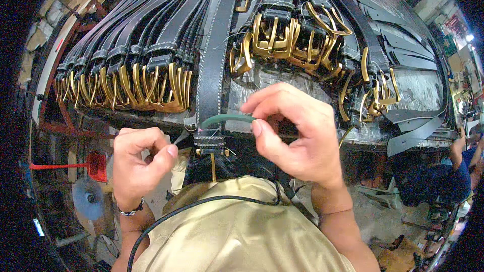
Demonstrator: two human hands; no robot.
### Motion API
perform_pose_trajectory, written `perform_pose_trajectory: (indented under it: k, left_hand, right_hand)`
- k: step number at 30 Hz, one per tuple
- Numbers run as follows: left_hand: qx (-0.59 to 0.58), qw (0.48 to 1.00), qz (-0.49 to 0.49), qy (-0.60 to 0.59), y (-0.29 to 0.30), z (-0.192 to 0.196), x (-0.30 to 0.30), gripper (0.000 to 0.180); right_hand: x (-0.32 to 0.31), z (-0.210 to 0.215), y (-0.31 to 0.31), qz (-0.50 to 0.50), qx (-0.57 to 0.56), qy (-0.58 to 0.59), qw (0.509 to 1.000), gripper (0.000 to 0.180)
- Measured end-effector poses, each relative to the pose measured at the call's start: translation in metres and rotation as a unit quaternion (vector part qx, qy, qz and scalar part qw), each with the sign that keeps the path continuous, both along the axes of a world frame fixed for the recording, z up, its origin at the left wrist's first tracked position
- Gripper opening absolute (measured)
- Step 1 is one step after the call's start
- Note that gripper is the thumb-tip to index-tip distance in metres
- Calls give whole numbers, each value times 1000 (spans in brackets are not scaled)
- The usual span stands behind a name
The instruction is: Assemble and finish leather belts by stitching loops and attaching buckles.
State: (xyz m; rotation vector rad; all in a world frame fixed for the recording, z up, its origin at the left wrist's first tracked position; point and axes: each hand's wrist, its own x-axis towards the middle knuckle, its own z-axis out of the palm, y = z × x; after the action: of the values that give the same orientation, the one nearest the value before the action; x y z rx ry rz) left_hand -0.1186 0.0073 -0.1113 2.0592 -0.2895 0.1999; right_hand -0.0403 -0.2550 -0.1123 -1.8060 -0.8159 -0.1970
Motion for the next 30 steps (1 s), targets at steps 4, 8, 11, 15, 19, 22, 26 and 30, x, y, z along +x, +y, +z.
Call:
perform_pose_trajectory:
  k: [4,8,11,15,19,22,26,30]
  left_hand:
    - [47,996,72,35,-5,-6,0,28]
    - [8,990,62,127,-20,-4,1,24]
    - [31,994,47,93,-27,-9,2,30]
    - [26,993,57,97,-31,-10,3,33]
    - [12,993,62,101,-32,-12,3,35]
    - [7,994,59,95,-31,-14,2,33]
    - [-30,995,36,84,-28,-16,4,29]
    - [-33,995,40,90,-26,-12,5,27]
  right_hand:
    - [-6,8,-5,-17,42,91,995,13]
    - [-5,6,-11,-42,34,81,995,5]
    - [0,1,-11,-16,7,36,999,5]
    - [3,0,-12,-10,-1,16,1000,6]
    - [2,1,-11,-12,-5,7,1000,5]
    - [2,1,-10,-17,-6,10,1000,5]
    - [1,1,-10,-22,-6,22,999,5]
    - [1,2,-9,-22,-5,30,999,6]
